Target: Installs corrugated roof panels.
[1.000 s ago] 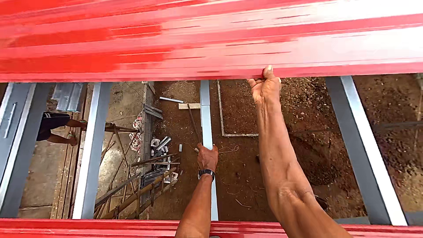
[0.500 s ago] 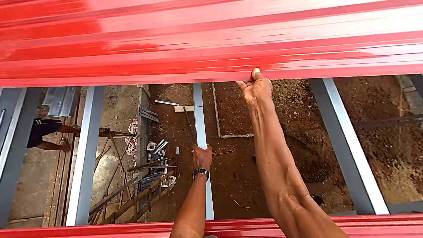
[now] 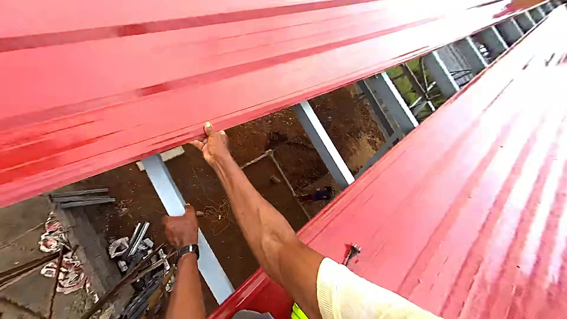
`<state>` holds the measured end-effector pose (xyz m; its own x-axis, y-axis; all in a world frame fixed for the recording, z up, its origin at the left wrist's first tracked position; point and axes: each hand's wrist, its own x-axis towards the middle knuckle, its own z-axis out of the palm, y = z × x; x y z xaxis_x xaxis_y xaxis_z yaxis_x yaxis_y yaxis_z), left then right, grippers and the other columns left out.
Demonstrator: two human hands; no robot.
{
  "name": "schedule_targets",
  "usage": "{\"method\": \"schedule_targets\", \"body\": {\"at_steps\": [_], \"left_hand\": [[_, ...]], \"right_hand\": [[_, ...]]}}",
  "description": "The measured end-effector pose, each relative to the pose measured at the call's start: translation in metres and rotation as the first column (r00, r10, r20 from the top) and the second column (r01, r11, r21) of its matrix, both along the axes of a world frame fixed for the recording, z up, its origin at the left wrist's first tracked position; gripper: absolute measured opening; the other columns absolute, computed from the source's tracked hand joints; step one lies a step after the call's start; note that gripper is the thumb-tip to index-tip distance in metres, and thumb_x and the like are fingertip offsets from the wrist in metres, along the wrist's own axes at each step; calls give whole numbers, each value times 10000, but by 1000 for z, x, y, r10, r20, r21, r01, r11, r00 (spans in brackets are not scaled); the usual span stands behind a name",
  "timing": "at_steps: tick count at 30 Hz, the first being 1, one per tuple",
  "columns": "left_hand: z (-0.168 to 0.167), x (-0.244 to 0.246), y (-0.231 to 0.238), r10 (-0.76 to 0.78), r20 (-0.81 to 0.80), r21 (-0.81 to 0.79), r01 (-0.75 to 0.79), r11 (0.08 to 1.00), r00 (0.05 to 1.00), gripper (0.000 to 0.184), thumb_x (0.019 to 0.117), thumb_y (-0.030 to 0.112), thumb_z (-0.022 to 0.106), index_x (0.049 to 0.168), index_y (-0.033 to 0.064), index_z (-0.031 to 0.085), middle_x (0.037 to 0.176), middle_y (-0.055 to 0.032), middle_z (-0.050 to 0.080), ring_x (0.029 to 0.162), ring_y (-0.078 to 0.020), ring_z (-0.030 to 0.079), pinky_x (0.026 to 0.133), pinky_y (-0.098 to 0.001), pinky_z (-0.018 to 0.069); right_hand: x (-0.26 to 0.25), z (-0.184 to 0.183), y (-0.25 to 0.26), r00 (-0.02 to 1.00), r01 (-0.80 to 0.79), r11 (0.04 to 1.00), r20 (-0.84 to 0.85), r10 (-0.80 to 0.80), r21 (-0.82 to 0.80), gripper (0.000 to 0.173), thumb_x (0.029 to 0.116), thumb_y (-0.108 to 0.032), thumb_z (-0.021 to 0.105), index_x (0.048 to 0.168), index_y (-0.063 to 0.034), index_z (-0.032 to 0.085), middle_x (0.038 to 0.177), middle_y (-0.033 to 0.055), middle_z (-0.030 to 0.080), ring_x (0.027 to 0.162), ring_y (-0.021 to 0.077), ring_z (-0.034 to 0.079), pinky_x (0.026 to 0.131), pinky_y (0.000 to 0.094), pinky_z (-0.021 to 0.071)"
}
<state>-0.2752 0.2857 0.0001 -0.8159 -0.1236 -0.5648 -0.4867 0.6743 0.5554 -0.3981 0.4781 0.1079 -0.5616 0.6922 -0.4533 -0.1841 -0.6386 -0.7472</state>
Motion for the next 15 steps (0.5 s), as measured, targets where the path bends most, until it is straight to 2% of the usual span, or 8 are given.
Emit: {"method": "schedule_targets", "body": {"at_steps": [2, 5, 15], "left_hand": [[1, 1, 3, -7, -18, 21, 7, 1000, 1000, 839, 887, 515, 696, 1442, -67, 458, 1262, -299, 633, 1193, -437, 626, 994, -613, 508], [3, 5, 5, -10, -12, 19, 11, 1000, 1000, 849, 895, 515, 686, 1455, -75, 443, 1313, -302, 610, 1240, -430, 603, 1039, -600, 482], [7, 7, 4, 5, -21, 40, -4, 999, 1000, 820, 887, 489, 708, 1430, -75, 464, 1311, -298, 606, 1250, -420, 593, 1048, -586, 470]], "right_hand": [[2, 2, 2, 1000, -14, 1000, -11, 14, 2, 384, 1069, -252, 541, 1386, -64, 436, 1118, 187, 634, 873, 297, 696, 726, 492, 624], [3, -1, 5, 998, -29, 1000, 49, 30, -7, 419, 1067, -257, 546, 1418, -64, 425, 1164, 190, 623, 900, 291, 689, 728, 474, 619], [12, -15, 7, 996, -15, 996, 84, 22, -89, 449, 1056, -242, 577, 1443, -86, 410, 1191, 213, 619, 928, 323, 690, 746, 501, 615]]}}
